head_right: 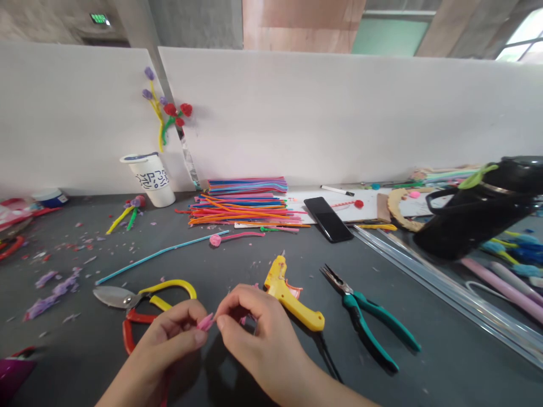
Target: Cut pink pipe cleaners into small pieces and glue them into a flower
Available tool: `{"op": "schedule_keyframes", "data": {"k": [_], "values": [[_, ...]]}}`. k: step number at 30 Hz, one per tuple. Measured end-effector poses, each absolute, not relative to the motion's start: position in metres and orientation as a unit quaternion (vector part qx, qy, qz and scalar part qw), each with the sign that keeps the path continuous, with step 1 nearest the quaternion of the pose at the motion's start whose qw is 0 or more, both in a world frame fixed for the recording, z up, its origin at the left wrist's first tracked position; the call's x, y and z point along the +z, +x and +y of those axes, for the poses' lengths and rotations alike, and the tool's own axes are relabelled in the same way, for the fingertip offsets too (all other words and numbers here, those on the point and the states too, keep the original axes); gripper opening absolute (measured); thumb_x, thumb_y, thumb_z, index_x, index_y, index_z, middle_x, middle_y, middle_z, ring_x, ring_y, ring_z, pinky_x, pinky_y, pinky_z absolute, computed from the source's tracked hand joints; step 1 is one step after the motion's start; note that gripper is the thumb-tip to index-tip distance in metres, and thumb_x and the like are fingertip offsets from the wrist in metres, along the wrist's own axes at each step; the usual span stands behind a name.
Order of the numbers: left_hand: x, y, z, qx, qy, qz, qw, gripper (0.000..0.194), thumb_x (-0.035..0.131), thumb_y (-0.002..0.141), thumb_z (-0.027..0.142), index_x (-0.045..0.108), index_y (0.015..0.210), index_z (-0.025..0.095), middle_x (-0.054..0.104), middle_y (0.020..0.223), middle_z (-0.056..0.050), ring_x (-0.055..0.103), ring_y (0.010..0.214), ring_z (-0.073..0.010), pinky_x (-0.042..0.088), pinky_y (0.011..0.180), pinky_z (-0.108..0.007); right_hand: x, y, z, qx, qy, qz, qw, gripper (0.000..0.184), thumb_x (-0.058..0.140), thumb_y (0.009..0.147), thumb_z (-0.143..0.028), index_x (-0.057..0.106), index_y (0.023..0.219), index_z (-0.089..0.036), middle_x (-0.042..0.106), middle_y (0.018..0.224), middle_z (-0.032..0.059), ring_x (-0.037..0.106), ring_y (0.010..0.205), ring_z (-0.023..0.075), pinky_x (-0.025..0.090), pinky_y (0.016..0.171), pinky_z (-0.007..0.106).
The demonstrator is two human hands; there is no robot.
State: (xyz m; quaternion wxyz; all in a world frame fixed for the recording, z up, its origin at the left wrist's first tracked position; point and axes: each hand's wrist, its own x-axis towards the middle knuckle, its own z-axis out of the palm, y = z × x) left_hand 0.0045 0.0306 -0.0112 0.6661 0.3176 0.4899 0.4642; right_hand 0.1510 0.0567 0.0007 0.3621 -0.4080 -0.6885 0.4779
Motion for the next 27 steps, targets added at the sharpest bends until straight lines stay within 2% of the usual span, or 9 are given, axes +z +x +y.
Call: {"op": "schedule_keyframes", "data": {"k": [4, 12, 18, 27], "values": [[-0.011, 0.004, 0.031, 0.450, 0.326, 0.494, 0.669, 0.020, 0.071, 0.056, 0.025, 0.053, 0.057, 0.016, 0.032, 0.044, 0.009, 0.019, 0.040, -0.0034, 0.011, 0.040, -0.018, 0.000, 0.151, 0.056, 0.486, -0.406, -0.683, 0.365, 0.012, 0.048, 0.072, -0.011, 0.054, 0.064, -0.018, 0.054, 0.066, -0.0018, 0.048, 0.066, 0.0117, 0.038, 0.060, 0.023], [-0.019, 0.003, 0.031, 0.459, 0.345, 0.488, 0.657, 0.021, 0.073, 0.053, 0.028, 0.056, 0.056, 0.016, 0.039, 0.047, 0.005, 0.030, 0.044, -0.0061, 0.018, 0.042, -0.019, -0.004, 0.150, 0.059, 0.546, -0.405, -0.648, 0.345, 0.010, 0.047, 0.072, -0.015, 0.051, 0.064, -0.018, 0.052, 0.064, -0.0020, 0.047, 0.064, 0.0111, 0.036, 0.057, 0.022], [-0.015, 0.003, 0.030, 0.462, 0.334, 0.478, 0.669, 0.019, 0.073, 0.053, 0.025, 0.057, 0.055, 0.015, 0.042, 0.046, 0.006, 0.029, 0.042, -0.0049, 0.017, 0.042, -0.019, -0.004, 0.151, 0.058, 0.594, -0.394, -0.616, 0.335, 0.009, 0.048, 0.072, -0.019, 0.050, 0.063, -0.018, 0.047, 0.061, -0.0031, 0.042, 0.060, 0.0097, 0.032, 0.053, 0.021], [-0.010, 0.005, 0.029, 0.472, 0.323, 0.442, 0.691, 0.014, 0.071, 0.055, 0.023, 0.060, 0.056, 0.015, 0.062, 0.056, -0.002, 0.047, 0.053, -0.0101, 0.029, 0.049, -0.020, -0.004, 0.150, 0.059, 0.689, -0.341, -0.545, 0.335, 0.009, 0.052, 0.074, -0.021, 0.051, 0.066, -0.017, 0.051, 0.063, -0.0036, 0.049, 0.059, 0.0088, 0.040, 0.058, 0.022]]}}
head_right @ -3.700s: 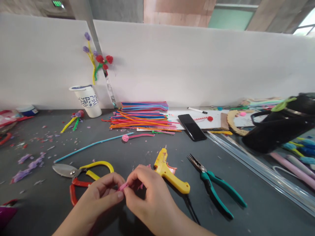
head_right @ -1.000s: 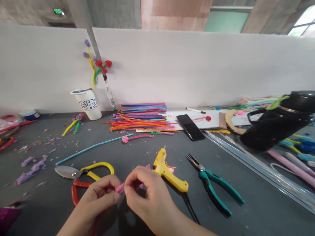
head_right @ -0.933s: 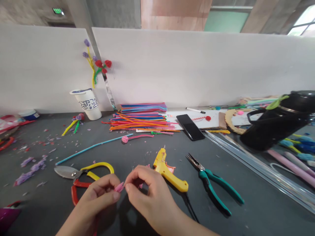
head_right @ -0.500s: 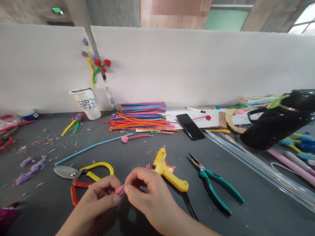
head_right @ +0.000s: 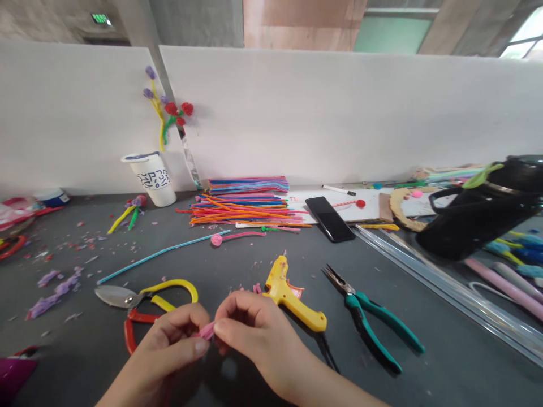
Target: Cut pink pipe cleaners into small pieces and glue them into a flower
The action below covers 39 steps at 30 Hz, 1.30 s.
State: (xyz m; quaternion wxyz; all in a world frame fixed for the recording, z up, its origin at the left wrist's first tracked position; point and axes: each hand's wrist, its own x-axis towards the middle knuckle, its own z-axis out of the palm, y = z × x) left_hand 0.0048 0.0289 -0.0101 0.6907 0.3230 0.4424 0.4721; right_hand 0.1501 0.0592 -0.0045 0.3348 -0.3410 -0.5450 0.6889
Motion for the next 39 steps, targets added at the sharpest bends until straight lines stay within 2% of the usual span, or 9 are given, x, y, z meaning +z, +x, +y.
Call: {"op": "schedule_keyframes", "data": {"k": [3, 8, 13, 18, 23, 27, 29, 33, 39], "values": [[-0.012, 0.002, 0.030, 0.456, 0.309, 0.437, 0.711, 0.015, 0.071, 0.056, 0.023, 0.058, 0.057, 0.015, 0.057, 0.052, 0.000, 0.040, 0.044, -0.0063, 0.024, 0.043, -0.019, -0.004, 0.153, 0.061, 0.634, -0.343, -0.597, 0.352, 0.014, 0.047, 0.079, -0.020, 0.052, 0.066, -0.018, 0.052, 0.064, -0.0019, 0.051, 0.060, 0.0102, 0.042, 0.059, 0.023], [-0.017, -0.005, 0.033, 0.373, 0.243, 0.397, 0.803, 0.011, 0.064, 0.060, 0.020, 0.053, 0.060, 0.018, 0.026, 0.039, 0.011, 0.009, 0.033, -0.0009, 0.006, 0.035, -0.017, -0.004, 0.162, 0.061, 0.312, -0.324, -0.801, 0.395, 0.015, 0.049, 0.078, -0.008, 0.056, 0.085, -0.020, 0.059, 0.083, 0.0020, 0.054, 0.078, 0.0132, 0.043, 0.071, 0.026], [-0.019, -0.008, 0.034, 0.333, 0.223, 0.364, 0.841, 0.009, 0.059, 0.058, 0.016, 0.051, 0.060, 0.018, 0.024, 0.041, 0.011, 0.008, 0.034, -0.0011, 0.007, 0.035, -0.016, -0.009, 0.166, 0.059, 0.125, -0.243, -0.867, 0.417, 0.021, 0.051, 0.078, -0.005, 0.055, 0.095, -0.017, 0.062, 0.086, 0.0050, 0.056, 0.079, 0.0150, 0.045, 0.073, 0.029], [-0.019, -0.008, 0.034, 0.322, 0.231, 0.361, 0.844, 0.009, 0.059, 0.058, 0.016, 0.050, 0.061, 0.018, 0.022, 0.040, 0.011, 0.008, 0.034, -0.0014, 0.007, 0.035, -0.016, -0.008, 0.166, 0.060, 0.037, -0.200, -0.888, 0.413, 0.017, 0.051, 0.077, -0.004, 0.057, 0.090, -0.012, 0.064, 0.081, 0.0069, 0.057, 0.075, 0.0164, 0.047, 0.070, 0.030], [-0.018, -0.006, 0.032, 0.327, 0.243, 0.369, 0.835, 0.012, 0.059, 0.059, 0.017, 0.048, 0.063, 0.018, 0.022, 0.042, 0.011, 0.006, 0.035, -0.0013, 0.005, 0.035, -0.016, -0.006, 0.168, 0.061, 0.050, -0.198, -0.889, 0.410, 0.018, 0.050, 0.077, -0.004, 0.058, 0.090, -0.013, 0.064, 0.081, 0.0067, 0.057, 0.075, 0.0153, 0.046, 0.070, 0.029], [-0.018, -0.005, 0.033, 0.322, 0.268, 0.376, 0.826, 0.017, 0.063, 0.062, 0.022, 0.047, 0.064, 0.019, 0.023, 0.041, 0.012, 0.008, 0.035, -0.0021, 0.005, 0.036, -0.018, -0.005, 0.167, 0.059, 0.152, -0.233, -0.873, 0.401, 0.025, 0.048, 0.077, -0.004, 0.056, 0.095, -0.018, 0.062, 0.087, 0.0049, 0.056, 0.078, 0.0140, 0.045, 0.074, 0.028], [-0.019, -0.003, 0.035, 0.361, 0.299, 0.411, 0.782, 0.020, 0.067, 0.061, 0.025, 0.048, 0.063, 0.018, 0.029, 0.043, 0.010, 0.015, 0.037, -0.0028, 0.008, 0.038, -0.018, -0.003, 0.165, 0.059, 0.235, -0.284, -0.837, 0.404, 0.024, 0.046, 0.075, -0.004, 0.056, 0.092, -0.018, 0.061, 0.085, 0.0038, 0.056, 0.076, 0.0130, 0.045, 0.071, 0.026], [-0.021, 0.001, 0.038, 0.415, 0.406, 0.496, 0.646, 0.023, 0.070, 0.059, 0.030, 0.053, 0.059, 0.015, 0.040, 0.051, 0.006, 0.030, 0.048, -0.0064, 0.020, 0.044, -0.019, -0.002, 0.159, 0.062, 0.370, -0.374, -0.773, 0.356, 0.010, 0.051, 0.073, -0.009, 0.055, 0.077, -0.018, 0.058, 0.075, 0.0002, 0.053, 0.068, 0.0111, 0.043, 0.062, 0.022], [-0.024, 0.003, 0.035, 0.379, 0.485, 0.536, 0.578, 0.017, 0.060, 0.069, 0.030, 0.052, 0.063, 0.017, 0.038, 0.055, 0.006, 0.031, 0.052, -0.0086, 0.025, 0.049, -0.020, -0.007, 0.155, 0.064, 0.388, -0.409, -0.749, 0.348, 0.013, 0.050, 0.072, -0.008, 0.050, 0.065, -0.018, 0.054, 0.067, -0.0025, 0.052, 0.066, 0.0102, 0.040, 0.061, 0.022]]}}
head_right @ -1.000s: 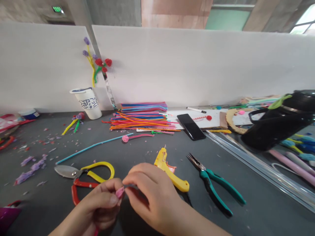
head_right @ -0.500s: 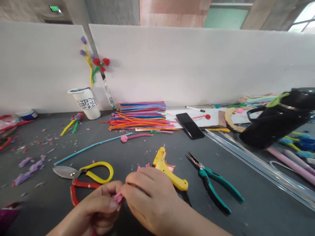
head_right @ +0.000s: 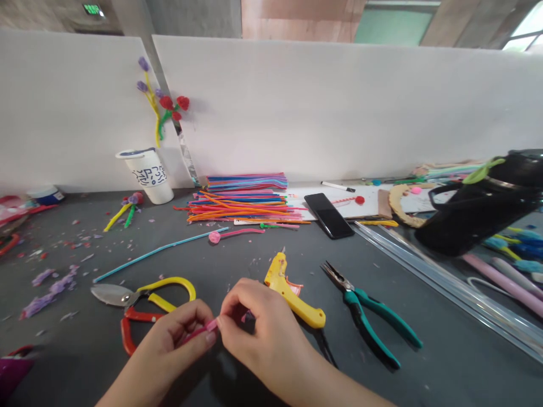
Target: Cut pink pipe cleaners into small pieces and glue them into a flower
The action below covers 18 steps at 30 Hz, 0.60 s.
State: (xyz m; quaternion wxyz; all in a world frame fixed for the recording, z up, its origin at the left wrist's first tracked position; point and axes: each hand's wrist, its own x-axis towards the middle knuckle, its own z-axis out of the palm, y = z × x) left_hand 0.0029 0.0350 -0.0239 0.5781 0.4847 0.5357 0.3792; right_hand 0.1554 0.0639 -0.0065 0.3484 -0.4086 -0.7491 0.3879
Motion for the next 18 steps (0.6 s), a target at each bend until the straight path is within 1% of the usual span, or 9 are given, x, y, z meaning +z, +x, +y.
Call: {"op": "schedule_keyframes", "data": {"k": [3, 8, 14, 18], "values": [[-0.0248, 0.0026, 0.0339, 0.369, 0.504, 0.542, 0.562, 0.014, 0.057, 0.072, 0.027, 0.051, 0.065, 0.017, 0.040, 0.057, 0.006, 0.033, 0.053, -0.0090, 0.027, 0.050, -0.020, -0.0085, 0.1553, 0.0634, 0.387, -0.407, -0.752, 0.347, 0.014, 0.049, 0.072, -0.007, 0.048, 0.065, -0.019, 0.053, 0.068, -0.0029, 0.051, 0.067, 0.0104, 0.039, 0.062, 0.022], [-0.0242, 0.0015, 0.0327, 0.377, 0.493, 0.522, 0.585, 0.010, 0.060, 0.068, 0.024, 0.054, 0.068, 0.016, 0.043, 0.060, 0.004, 0.037, 0.056, -0.0096, 0.029, 0.052, -0.020, -0.0086, 0.1551, 0.0633, 0.392, -0.417, -0.743, 0.348, 0.013, 0.047, 0.072, -0.007, 0.047, 0.066, -0.019, 0.052, 0.068, -0.0029, 0.051, 0.066, 0.0105, 0.039, 0.060, 0.022], [-0.0198, 0.0025, 0.0312, 0.412, 0.465, 0.505, 0.599, 0.023, 0.059, 0.071, 0.038, 0.055, 0.063, 0.016, 0.041, 0.055, 0.005, 0.034, 0.052, -0.0091, 0.028, 0.049, -0.020, -0.0088, 0.1560, 0.0605, 0.393, -0.416, -0.743, 0.348, 0.013, 0.047, 0.073, -0.008, 0.046, 0.066, -0.019, 0.052, 0.069, -0.0032, 0.050, 0.066, 0.0101, 0.038, 0.061, 0.022], [-0.0179, 0.0031, 0.0320, 0.396, 0.475, 0.519, 0.590, 0.026, 0.057, 0.072, 0.040, 0.055, 0.063, 0.016, 0.042, 0.058, 0.004, 0.035, 0.055, -0.0103, 0.028, 0.051, -0.021, -0.0083, 0.1558, 0.0596, 0.383, -0.423, -0.745, 0.346, 0.013, 0.047, 0.073, -0.008, 0.047, 0.066, -0.019, 0.053, 0.068, -0.0029, 0.050, 0.066, 0.0105, 0.039, 0.060, 0.022]]}}
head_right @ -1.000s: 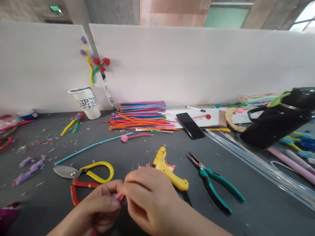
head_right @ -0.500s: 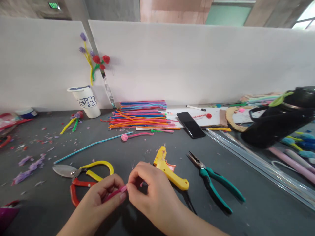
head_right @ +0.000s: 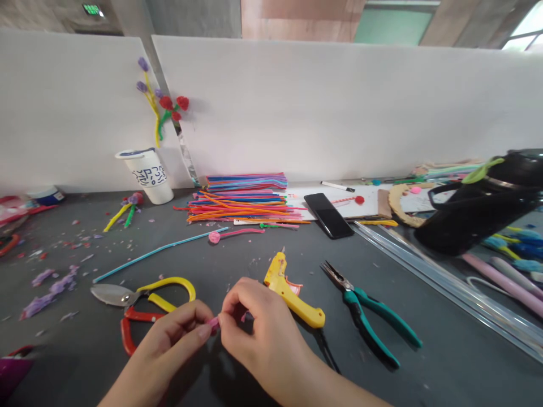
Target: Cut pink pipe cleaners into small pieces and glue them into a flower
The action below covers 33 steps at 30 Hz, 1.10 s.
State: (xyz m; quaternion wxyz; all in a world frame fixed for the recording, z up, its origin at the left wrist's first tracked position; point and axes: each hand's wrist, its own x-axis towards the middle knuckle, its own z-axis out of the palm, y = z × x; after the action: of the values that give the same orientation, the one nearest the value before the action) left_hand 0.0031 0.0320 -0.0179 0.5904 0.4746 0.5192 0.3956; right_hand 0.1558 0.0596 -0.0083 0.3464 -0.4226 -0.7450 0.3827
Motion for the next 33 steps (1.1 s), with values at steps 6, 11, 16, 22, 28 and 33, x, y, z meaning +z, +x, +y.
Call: {"op": "schedule_keyframes", "data": {"k": [6, 11, 16, 22, 28, 33], "values": [[-0.024, 0.002, 0.034, 0.417, 0.445, 0.505, 0.610, 0.027, 0.060, 0.070, 0.042, 0.054, 0.061, 0.017, 0.042, 0.056, 0.004, 0.034, 0.053, -0.0095, 0.028, 0.050, -0.021, -0.007, 0.158, 0.060, 0.367, -0.385, -0.762, 0.371, 0.017, 0.047, 0.072, -0.006, 0.051, 0.080, -0.020, 0.055, 0.079, -0.0006, 0.052, 0.071, 0.0112, 0.042, 0.066, 0.024], [-0.026, 0.000, 0.033, 0.422, 0.445, 0.493, 0.617, 0.024, 0.061, 0.070, 0.039, 0.056, 0.064, 0.016, 0.045, 0.058, 0.003, 0.036, 0.054, -0.0097, 0.029, 0.050, -0.021, -0.008, 0.158, 0.060, 0.317, -0.336, -0.808, 0.366, 0.017, 0.048, 0.075, -0.006, 0.054, 0.079, -0.021, 0.055, 0.079, -0.0005, 0.052, 0.075, 0.0118, 0.042, 0.068, 0.024], [-0.029, -0.001, 0.032, 0.422, 0.432, 0.485, 0.633, 0.022, 0.059, 0.073, 0.036, 0.054, 0.064, 0.017, 0.038, 0.054, 0.006, 0.027, 0.047, -0.0070, 0.024, 0.046, -0.020, -0.010, 0.158, 0.060, 0.295, -0.333, -0.824, 0.351, 0.015, 0.047, 0.078, -0.008, 0.054, 0.076, -0.021, 0.057, 0.075, -0.0024, 0.054, 0.071, 0.0103, 0.039, 0.078, 0.027], [-0.026, 0.001, 0.031, 0.426, 0.436, 0.502, 0.614, 0.021, 0.059, 0.072, 0.035, 0.055, 0.063, 0.016, 0.041, 0.056, 0.005, 0.030, 0.050, -0.0079, 0.024, 0.047, -0.021, -0.010, 0.156, 0.059, 0.328, -0.358, -0.798, 0.357, 0.014, 0.048, 0.074, -0.007, 0.052, 0.072, -0.020, 0.058, 0.072, -0.0024, 0.054, 0.069, 0.0106, 0.041, 0.074, 0.025], [-0.018, 0.005, 0.029, 0.414, 0.472, 0.538, 0.563, 0.021, 0.057, 0.073, 0.034, 0.055, 0.061, 0.017, 0.042, 0.058, 0.003, 0.035, 0.057, -0.0111, 0.029, 0.053, -0.022, -0.007, 0.154, 0.061, 0.479, -0.407, -0.704, 0.333, 0.011, 0.047, 0.070, -0.009, 0.049, 0.068, -0.018, 0.051, 0.062, -0.0037, 0.047, 0.058, 0.0090, 0.038, 0.054, 0.020], [-0.020, 0.004, 0.030, 0.398, 0.510, 0.540, 0.539, 0.020, 0.055, 0.074, 0.033, 0.056, 0.062, 0.017, 0.044, 0.060, 0.002, 0.039, 0.060, -0.0129, 0.031, 0.056, -0.022, -0.006, 0.153, 0.061, 0.519, -0.425, -0.669, 0.321, 0.009, 0.046, 0.069, -0.010, 0.046, 0.066, -0.019, 0.045, 0.056, -0.0057, 0.043, 0.052, 0.0077, 0.034, 0.048, 0.019]]}}
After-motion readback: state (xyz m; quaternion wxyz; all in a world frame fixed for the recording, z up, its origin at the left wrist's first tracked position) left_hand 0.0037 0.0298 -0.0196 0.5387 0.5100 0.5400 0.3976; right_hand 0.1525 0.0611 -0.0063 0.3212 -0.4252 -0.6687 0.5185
